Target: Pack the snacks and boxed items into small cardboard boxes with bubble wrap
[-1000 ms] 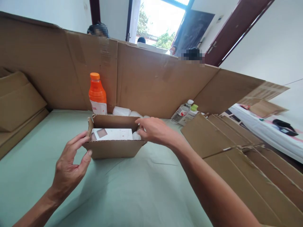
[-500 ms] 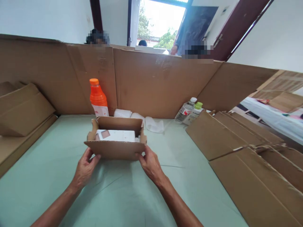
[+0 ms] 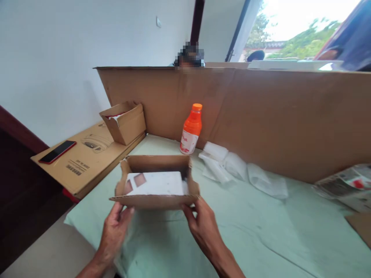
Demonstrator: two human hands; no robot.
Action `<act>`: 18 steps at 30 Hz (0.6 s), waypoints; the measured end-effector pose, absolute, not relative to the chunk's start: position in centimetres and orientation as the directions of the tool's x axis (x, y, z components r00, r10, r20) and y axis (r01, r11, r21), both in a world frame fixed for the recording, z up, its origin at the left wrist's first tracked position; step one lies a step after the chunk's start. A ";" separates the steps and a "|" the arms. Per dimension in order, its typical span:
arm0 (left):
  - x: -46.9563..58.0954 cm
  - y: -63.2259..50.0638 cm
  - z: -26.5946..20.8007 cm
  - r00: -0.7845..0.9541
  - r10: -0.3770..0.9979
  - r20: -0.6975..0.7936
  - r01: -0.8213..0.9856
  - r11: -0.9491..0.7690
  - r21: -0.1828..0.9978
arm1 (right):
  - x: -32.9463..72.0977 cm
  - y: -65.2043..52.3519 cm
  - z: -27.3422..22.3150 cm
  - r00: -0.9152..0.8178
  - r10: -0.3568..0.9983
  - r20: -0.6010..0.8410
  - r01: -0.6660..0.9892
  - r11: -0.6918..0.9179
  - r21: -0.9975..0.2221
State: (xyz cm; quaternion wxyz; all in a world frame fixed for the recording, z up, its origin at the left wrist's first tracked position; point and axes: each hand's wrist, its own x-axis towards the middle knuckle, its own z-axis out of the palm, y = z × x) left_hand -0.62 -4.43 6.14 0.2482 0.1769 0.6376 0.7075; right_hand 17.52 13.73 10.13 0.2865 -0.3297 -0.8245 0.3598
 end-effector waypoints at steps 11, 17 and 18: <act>-17.7 -11.7 8.2 -0.965 0.046 0.259 0.262 0.107 0.959 | -14.4 12.6 12.5 -0.912 0.335 0.238 -0.008 0.564 -0.826; -20.9 -9.1 7.5 -0.943 0.101 0.316 0.329 0.154 0.932 | -20.8 13.5 11.1 -0.888 0.398 0.231 0.034 0.557 -0.830; -21.3 -8.6 7.4 -0.939 0.105 0.328 0.342 0.160 0.926 | -21.2 13.7 11.0 -0.885 0.405 0.228 0.044 0.561 -0.826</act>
